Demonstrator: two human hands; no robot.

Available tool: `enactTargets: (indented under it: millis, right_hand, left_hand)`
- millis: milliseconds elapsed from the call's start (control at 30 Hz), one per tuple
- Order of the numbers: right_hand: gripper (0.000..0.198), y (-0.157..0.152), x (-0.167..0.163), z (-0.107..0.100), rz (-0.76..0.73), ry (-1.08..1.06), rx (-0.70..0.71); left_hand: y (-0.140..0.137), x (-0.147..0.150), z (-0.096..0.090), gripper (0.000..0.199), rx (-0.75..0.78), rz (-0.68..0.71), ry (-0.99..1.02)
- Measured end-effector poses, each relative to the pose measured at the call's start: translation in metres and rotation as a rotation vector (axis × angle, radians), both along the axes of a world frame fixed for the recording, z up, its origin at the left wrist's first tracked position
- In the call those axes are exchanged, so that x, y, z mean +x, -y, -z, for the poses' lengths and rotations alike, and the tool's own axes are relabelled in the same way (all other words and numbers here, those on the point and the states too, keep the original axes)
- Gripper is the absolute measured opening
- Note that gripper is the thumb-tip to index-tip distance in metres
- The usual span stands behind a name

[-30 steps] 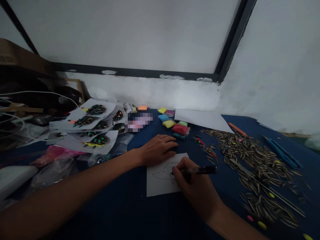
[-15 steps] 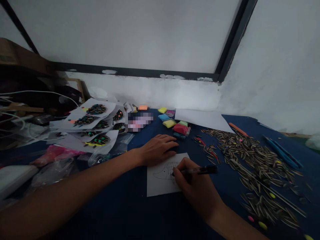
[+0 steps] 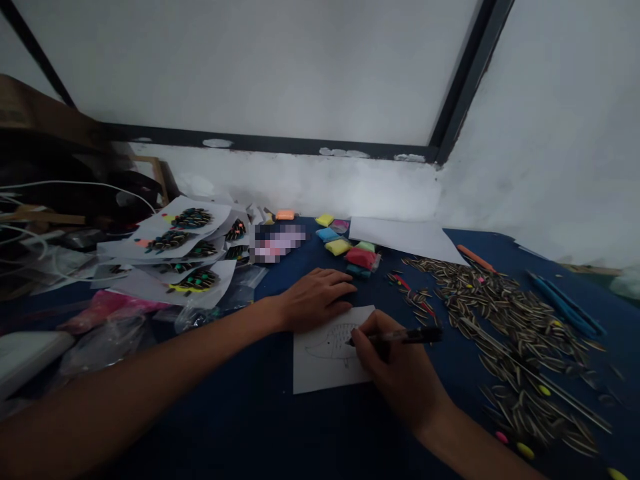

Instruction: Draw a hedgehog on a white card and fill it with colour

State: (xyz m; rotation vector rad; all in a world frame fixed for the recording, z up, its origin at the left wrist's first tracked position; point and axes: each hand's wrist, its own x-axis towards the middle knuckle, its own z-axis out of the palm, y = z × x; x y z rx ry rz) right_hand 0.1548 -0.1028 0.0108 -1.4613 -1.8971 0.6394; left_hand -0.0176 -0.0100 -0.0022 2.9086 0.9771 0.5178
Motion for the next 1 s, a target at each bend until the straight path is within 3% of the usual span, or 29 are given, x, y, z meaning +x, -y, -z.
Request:
enactTargets:
  millis: [1000]
  right_hand:
    - [0.024, 0.0004, -0.0012, -0.0009, -0.022, 0.029, 0.001]
  left_hand:
    - [-0.0017, 0.0001, 0.0019, 0.035, 0.013, 0.007, -0.001]
